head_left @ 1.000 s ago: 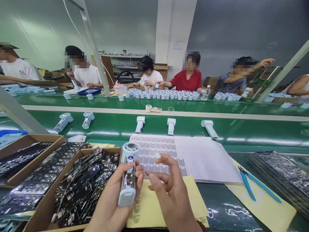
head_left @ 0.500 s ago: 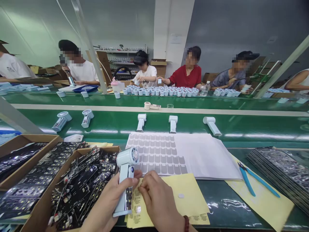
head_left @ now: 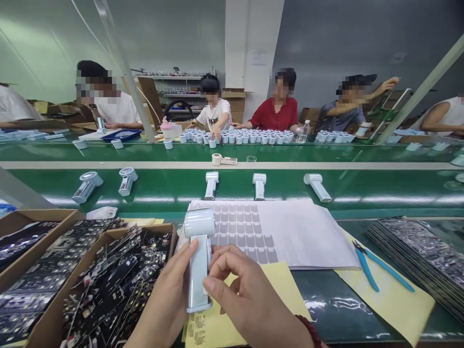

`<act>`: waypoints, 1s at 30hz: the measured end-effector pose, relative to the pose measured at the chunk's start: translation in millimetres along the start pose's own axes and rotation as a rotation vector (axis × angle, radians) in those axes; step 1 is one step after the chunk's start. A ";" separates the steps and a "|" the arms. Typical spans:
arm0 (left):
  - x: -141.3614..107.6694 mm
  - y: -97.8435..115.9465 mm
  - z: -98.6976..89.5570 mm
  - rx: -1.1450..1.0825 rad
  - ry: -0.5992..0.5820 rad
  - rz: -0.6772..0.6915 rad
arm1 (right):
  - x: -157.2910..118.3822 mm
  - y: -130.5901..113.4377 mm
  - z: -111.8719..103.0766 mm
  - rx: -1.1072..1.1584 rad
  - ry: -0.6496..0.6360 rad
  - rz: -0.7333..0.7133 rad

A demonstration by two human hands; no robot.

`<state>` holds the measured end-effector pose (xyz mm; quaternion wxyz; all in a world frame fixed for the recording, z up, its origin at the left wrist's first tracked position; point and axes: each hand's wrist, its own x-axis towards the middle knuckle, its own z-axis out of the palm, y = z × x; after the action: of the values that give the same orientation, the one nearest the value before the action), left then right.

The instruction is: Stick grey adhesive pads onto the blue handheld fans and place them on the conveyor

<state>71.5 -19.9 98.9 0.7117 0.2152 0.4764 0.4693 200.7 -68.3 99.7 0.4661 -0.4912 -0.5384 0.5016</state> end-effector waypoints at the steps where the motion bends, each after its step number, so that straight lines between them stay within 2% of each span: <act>1: 0.9 -0.1 2.4 -0.022 0.026 -0.013 | 1.4 -2.1 0.2 -0.043 0.016 -0.011; 10: 5.7 4.1 10.2 -0.093 0.006 -0.029 | 10.6 1.8 -4.1 -0.215 0.040 -0.118; 13: 0.3 5.4 8.7 -0.066 -0.125 -0.007 | 10.8 1.9 -4.1 -0.302 0.052 -0.203; 15: -5.5 6.3 7.1 0.013 -0.229 -0.003 | 11.7 1.3 -3.7 -0.233 0.060 -0.193; 18: -10.6 11.0 4.0 0.125 -0.288 -0.025 | 14.2 1.6 -7.3 0.120 0.061 -0.077; 20: -6.4 19.9 3.1 0.164 -0.291 -0.039 | 15.8 4.2 -17.2 0.279 0.134 -0.050; 21: -1.2 26.9 3.7 0.186 -0.290 -0.035 | 16.3 6.5 -25.1 0.255 0.196 -0.056; 22: 6.5 35.7 5.3 0.224 -0.283 -0.023 | 16.6 9.5 -34.7 0.145 0.271 -0.057; 24: 28.8 57.8 11.8 0.356 -0.217 0.027 | 16.5 17.9 -56.6 -0.287 0.398 -0.005; 26: 59.9 82.3 21.6 0.513 -0.100 0.077 | 15.6 29.6 -76.6 -0.782 0.424 0.123; 27: 78.0 93.9 26.9 0.554 -0.063 0.073 | 14.9 36.4 -84.2 -0.955 0.413 0.185; 28: 97.2 104.2 31.9 0.573 -0.042 0.064 | 14.0 43.8 -89.6 -1.060 0.392 0.234; 30: 136.4 119.6 39.8 0.586 0.003 0.049 | 11.9 59.7 -94.6 -1.116 0.363 0.270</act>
<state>65.6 160.7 142.2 0.6069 0.4224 0.5872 0.3292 297.4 -47.8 46.1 0.1546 -0.8035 -0.5651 0.1060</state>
